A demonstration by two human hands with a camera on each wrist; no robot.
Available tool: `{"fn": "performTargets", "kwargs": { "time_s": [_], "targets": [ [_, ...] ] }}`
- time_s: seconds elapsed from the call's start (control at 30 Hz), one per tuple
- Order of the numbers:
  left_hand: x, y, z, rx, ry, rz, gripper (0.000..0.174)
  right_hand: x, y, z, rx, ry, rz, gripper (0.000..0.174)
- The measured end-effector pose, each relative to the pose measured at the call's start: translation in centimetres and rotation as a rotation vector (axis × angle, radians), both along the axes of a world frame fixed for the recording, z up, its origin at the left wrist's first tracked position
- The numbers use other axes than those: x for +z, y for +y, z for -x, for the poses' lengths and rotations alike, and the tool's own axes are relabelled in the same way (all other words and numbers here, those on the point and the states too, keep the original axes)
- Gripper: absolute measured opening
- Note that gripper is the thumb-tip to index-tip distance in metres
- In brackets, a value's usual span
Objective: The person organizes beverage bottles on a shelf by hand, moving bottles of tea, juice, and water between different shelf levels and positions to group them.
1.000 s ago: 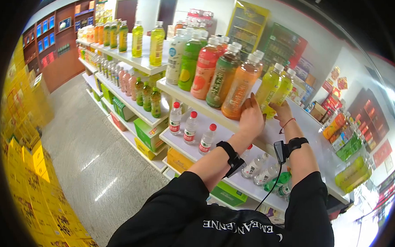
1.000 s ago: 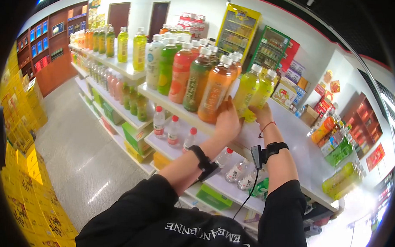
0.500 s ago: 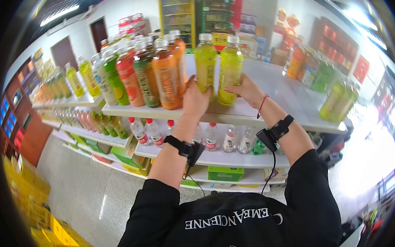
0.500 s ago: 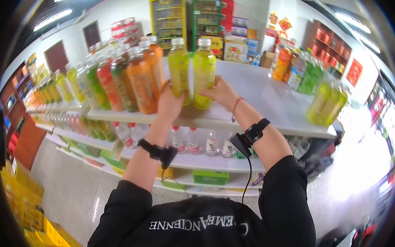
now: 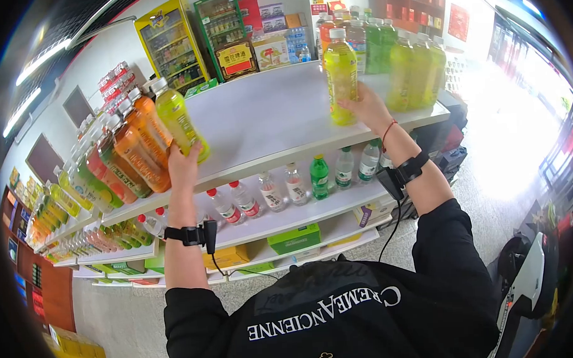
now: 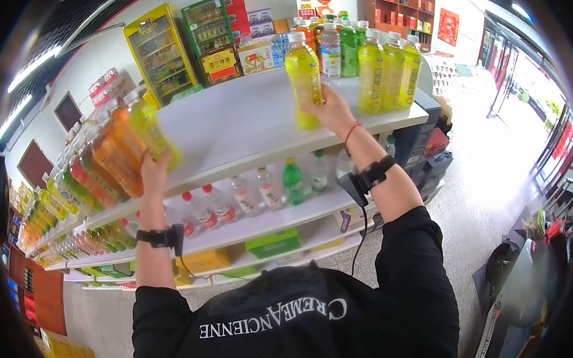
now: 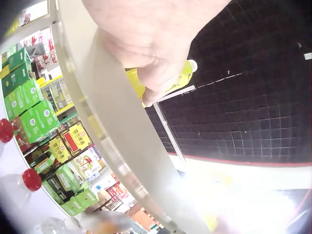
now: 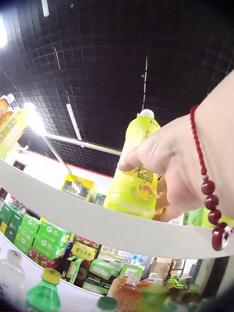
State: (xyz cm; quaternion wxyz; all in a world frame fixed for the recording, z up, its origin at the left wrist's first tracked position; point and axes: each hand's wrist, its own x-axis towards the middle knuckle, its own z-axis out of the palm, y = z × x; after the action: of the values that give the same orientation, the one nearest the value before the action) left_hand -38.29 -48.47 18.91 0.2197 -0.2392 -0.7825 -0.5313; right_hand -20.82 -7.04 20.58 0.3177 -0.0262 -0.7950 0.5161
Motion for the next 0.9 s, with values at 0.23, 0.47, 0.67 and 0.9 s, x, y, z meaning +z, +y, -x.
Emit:
{"fn": "performTargets", "kwargs": {
  "time_s": [0.23, 0.47, 0.67, 0.9],
  "targets": [
    [0.1, 0.2, -0.3, 0.026, -0.036, 0.049, 0.049, -1.0, 6.0, -2.6, -0.163, 0.043, -0.092, 0.063],
    [0.5, 0.3, -0.5, 0.006, -0.064, 0.024, 0.049, -0.4, 4.3, -5.3, -0.401, 0.012, -0.2, 0.076],
    [1.5, 0.2, -0.3, 0.068, -0.143, 0.112, 0.044, -1.8, 3.0, -6.3, -0.587, 0.07, -0.457, 0.067],
    [0.5, 4.3, -1.4, -0.114, -0.23, -0.023, 0.044, -1.7, 4.5, -6.2, -0.574, 0.058, -0.584, 0.068]
  ]
}}
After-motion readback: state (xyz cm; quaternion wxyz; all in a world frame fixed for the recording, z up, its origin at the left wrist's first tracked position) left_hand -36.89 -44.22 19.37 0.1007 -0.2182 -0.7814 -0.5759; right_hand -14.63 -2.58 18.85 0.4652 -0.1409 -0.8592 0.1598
